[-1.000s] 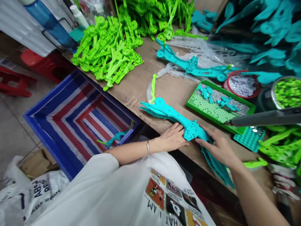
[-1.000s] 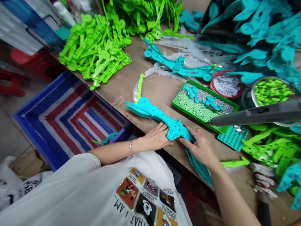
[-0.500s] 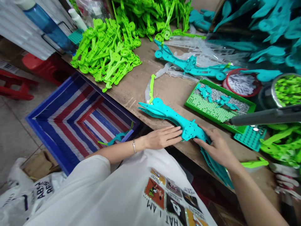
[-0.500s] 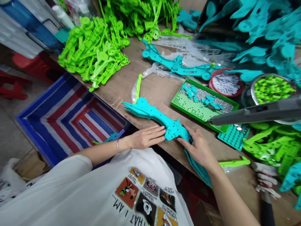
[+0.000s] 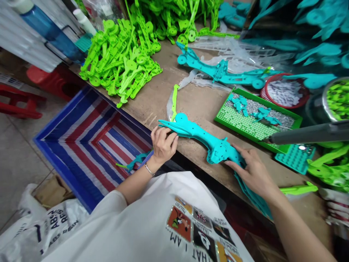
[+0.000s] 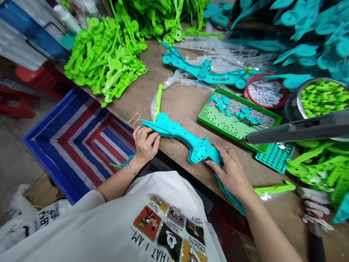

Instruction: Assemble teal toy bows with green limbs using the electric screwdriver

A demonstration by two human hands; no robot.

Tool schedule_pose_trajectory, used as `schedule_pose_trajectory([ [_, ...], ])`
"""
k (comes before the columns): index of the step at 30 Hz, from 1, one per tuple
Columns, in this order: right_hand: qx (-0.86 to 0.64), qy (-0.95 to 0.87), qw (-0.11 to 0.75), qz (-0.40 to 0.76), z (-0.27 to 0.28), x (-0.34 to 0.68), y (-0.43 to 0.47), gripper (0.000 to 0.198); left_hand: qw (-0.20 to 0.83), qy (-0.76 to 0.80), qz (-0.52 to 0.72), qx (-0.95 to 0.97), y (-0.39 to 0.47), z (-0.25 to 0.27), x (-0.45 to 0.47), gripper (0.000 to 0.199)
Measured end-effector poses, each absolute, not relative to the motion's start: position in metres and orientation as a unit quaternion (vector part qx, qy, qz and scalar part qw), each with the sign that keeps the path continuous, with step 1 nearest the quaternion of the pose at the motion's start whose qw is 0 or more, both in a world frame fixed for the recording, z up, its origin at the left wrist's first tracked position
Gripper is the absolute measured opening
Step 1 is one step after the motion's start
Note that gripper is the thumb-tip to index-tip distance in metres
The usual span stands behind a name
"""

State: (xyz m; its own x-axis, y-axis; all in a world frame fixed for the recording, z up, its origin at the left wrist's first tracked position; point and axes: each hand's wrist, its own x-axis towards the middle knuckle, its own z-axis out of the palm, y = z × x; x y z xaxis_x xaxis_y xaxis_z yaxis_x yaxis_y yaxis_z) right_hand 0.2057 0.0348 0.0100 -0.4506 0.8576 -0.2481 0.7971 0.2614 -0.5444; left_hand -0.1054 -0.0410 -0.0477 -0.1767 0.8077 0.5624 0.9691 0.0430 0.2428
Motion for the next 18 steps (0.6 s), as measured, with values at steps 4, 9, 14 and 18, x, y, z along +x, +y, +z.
schedule_pose_trajectory([
  [4, -0.516, -0.797, 0.04, 0.31, 0.011, 0.205, 0.033, 0.077, 0.117, -0.706, -0.3, -0.631, -0.043, -0.054, -0.107, 0.019],
  [9, -0.508, -0.807, 0.034, 0.299, 0.01, 0.205, 0.032, 0.075, 0.104, -0.68, -0.329, -0.646, -0.046, -0.062, -0.113, 0.02],
  [14, -0.495, -0.832, 0.032, 0.248, 0.005, 0.203, 0.031, 0.072, 0.109, -0.681, -0.311, -0.654, -0.047, -0.066, -0.116, 0.022],
  [18, -0.475, -0.859, 0.032, 0.187, 0.0, 0.203, 0.03, 0.073, 0.129, -0.673, -0.303, -0.663, -0.046, -0.065, -0.116, 0.021],
])
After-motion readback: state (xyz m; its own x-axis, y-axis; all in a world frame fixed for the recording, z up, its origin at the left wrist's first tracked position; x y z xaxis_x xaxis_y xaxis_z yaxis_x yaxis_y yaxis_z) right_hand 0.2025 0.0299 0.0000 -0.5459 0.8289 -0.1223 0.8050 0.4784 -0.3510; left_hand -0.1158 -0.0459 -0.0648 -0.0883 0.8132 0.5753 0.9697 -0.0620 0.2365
